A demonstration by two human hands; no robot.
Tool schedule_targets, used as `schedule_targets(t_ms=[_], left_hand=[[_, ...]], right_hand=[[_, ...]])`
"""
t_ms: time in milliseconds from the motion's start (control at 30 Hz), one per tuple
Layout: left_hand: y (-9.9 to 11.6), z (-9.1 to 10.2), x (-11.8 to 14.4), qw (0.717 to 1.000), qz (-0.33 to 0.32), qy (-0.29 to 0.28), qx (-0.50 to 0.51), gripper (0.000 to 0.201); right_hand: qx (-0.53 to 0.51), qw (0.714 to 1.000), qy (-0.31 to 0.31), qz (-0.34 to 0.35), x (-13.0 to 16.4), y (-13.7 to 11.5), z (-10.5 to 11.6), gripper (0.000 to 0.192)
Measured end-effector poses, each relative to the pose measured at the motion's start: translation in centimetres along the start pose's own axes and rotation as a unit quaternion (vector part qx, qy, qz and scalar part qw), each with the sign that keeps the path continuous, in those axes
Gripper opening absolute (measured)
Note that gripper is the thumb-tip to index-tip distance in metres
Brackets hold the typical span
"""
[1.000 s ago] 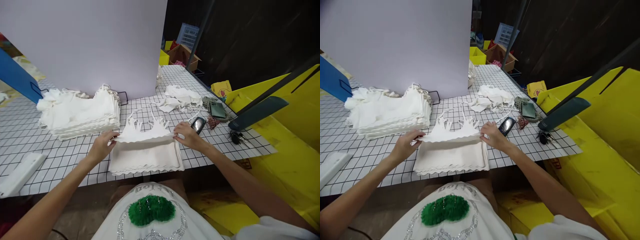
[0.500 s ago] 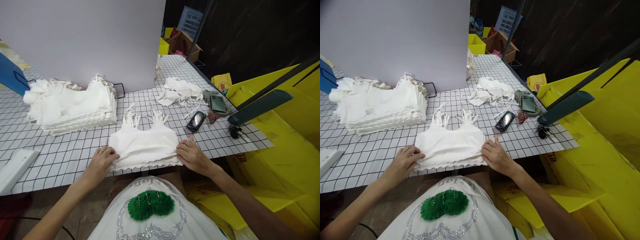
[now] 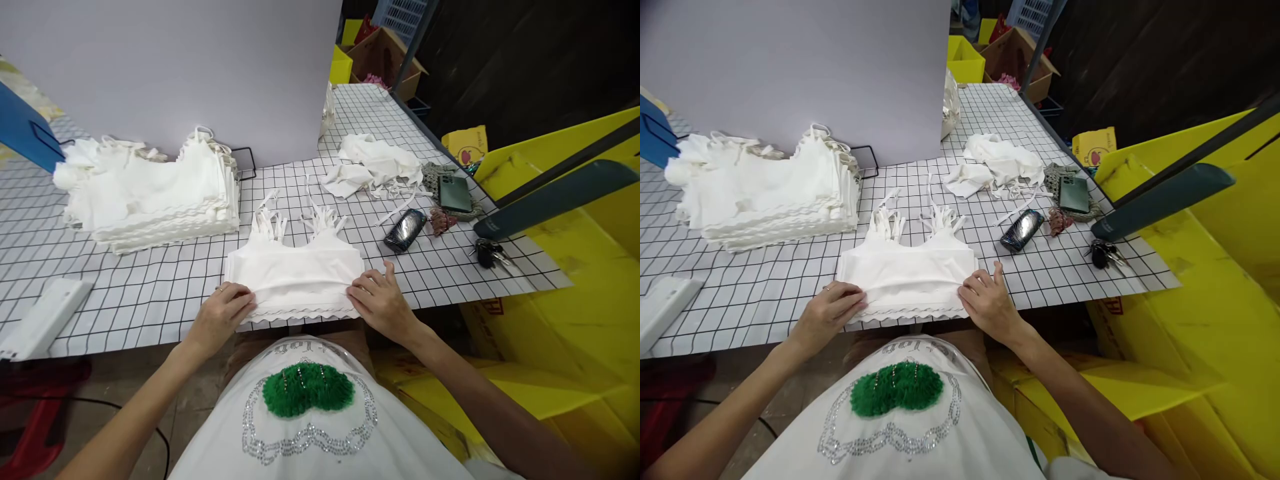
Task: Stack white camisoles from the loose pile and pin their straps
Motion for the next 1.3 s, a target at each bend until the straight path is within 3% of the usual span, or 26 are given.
schedule_targets(t_ms=[267, 400, 533, 733, 900, 1100, 1200, 1300], left_hand=[[-0.8, 0.2, 0.0, 0.999, 0.035, -0.022, 0.022, 0.017], [-1.0, 0.3, 0.2, 0.997, 0.044, -0.045, 0.048, 0.012], [-0.8, 0.3, 0.0, 0.998, 0.019, -0.029, 0.043, 0.009], [-0.3, -0.1, -0.3, 0.999, 0.0, -0.028, 0.029, 0.011], [-0.8, -0.5, -0.3, 0.998, 0.041, -0.039, 0.006, 0.015], [-0.7, 0.3, 0.0, 0.99, 0.076, -0.104, 0.048, 0.022], [0.3, 0.0, 0.7, 0.987, 0.032, -0.157, -0.012, 0.048], [0.2, -0.1, 1.0, 0.985, 0.009, -0.169, -0.03, 0.055]], right_hand=[[-0.129, 0.988, 0.039, -0.077, 0.2, 1.5, 0.6, 0.014], [-0.104, 0.993, 0.018, -0.053, 0.6, 1.3, 0.6, 0.013], [-0.055, 0.998, -0.002, -0.035, 0.4, 0.3, 0.1, 0.004], [-0.022, 0.999, 0.001, -0.041, -0.2, -0.3, -0.3, 0.016], [-0.049, 0.997, 0.028, -0.051, 0.0, 0.0, -0.1, 0.017], [-0.06, 0.997, 0.011, -0.046, 0.9, -0.1, 0.3, 0.014], [-0.059, 0.998, -0.038, -0.002, 1.6, -0.9, -0.2, 0.042], [-0.053, 0.996, -0.069, 0.017, 1.7, -0.7, -0.8, 0.051]])
Point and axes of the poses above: each hand's wrist, its own x-axis away from the middle knuckle, its own z-axis out of the back of the hand, y = z × x, the point moved 5 cm from there along -x, towards the middle knuckle, and after that the axes turned 6 degrees about x, right-handed, at the moved point
